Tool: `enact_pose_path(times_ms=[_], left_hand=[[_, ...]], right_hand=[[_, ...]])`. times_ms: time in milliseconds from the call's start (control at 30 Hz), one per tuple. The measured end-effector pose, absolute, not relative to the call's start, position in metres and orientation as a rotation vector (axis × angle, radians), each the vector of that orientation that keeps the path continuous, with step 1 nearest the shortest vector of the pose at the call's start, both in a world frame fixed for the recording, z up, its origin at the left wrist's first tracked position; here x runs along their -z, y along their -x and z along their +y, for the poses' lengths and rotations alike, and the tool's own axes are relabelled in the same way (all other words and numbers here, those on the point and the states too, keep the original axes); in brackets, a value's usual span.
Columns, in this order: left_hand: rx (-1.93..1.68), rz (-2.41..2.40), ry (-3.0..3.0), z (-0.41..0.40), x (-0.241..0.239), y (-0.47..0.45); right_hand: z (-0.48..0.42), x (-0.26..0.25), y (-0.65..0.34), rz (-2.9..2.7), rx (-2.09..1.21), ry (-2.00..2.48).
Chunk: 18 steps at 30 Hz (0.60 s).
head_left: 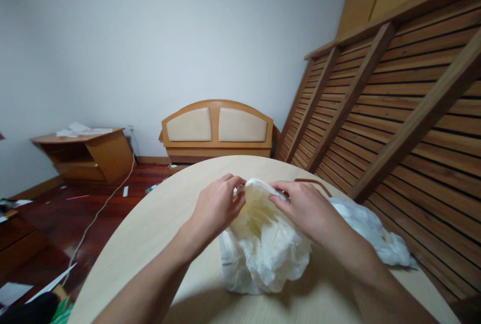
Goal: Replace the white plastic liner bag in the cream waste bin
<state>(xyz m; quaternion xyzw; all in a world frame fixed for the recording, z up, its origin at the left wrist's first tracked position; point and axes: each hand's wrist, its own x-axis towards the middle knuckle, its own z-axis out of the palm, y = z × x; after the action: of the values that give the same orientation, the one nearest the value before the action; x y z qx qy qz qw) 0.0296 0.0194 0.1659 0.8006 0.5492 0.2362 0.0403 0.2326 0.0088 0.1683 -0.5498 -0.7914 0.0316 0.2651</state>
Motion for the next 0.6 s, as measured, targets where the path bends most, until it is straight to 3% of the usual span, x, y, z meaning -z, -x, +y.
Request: enact_pose_path(times_ms=[600], left_hand=[[-0.821,1.528,-2.432,0.0154,-0.1606,-0.0277]], right_hand=[[0.0076,-0.1654,-0.2379,-2.154,0.183,1.656]])
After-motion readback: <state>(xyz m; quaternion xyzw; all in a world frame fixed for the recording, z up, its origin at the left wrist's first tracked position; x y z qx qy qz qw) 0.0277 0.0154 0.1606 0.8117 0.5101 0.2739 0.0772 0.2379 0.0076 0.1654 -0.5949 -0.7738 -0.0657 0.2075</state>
